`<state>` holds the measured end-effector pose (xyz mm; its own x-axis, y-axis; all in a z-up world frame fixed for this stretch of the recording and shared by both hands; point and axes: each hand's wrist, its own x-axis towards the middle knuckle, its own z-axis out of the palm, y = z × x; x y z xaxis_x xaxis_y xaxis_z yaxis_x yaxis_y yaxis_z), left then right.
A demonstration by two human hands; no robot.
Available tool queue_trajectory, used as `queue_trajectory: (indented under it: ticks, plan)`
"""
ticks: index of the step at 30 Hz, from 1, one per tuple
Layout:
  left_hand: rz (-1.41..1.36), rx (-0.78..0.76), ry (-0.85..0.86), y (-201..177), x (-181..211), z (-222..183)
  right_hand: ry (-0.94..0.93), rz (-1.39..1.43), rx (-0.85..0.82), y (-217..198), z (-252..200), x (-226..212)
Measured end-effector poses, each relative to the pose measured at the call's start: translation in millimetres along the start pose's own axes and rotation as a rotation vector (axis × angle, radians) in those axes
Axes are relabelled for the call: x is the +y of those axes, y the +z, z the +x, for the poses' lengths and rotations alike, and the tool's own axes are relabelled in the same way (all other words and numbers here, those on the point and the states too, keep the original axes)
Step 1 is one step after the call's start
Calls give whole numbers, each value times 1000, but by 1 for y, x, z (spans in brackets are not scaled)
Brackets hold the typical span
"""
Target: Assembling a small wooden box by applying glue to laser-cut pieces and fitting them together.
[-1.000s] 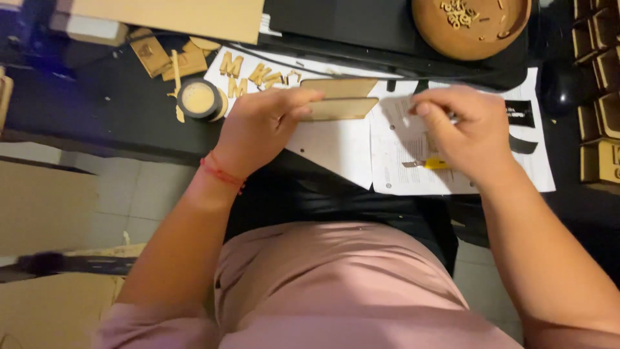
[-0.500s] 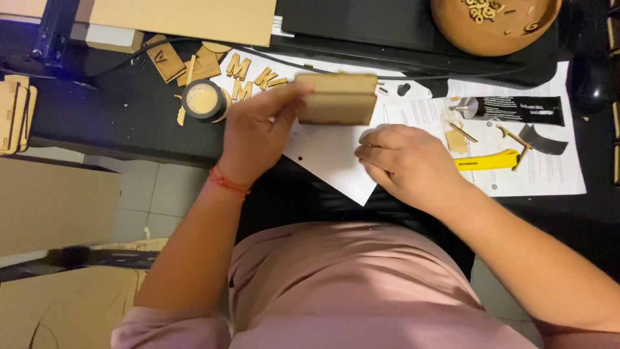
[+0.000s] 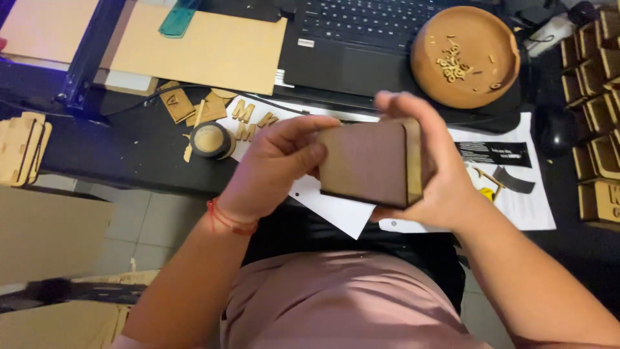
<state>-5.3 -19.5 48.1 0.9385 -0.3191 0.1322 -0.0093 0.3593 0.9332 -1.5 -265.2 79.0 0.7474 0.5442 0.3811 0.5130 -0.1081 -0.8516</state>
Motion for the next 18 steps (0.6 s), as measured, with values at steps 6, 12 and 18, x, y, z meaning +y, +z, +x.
queue_trajectory:
  ticks: [6,12,18]
  plan:
    - [688,-158,418,11,30,-9,-117,-434,37,2,-3,-22]
    - [1000,-284,506,40,48,-20,-257,-463,62,0,-14,-26]
    - [888,-199,661,58,38,-33,-367,-396,39,0,-31,-40]
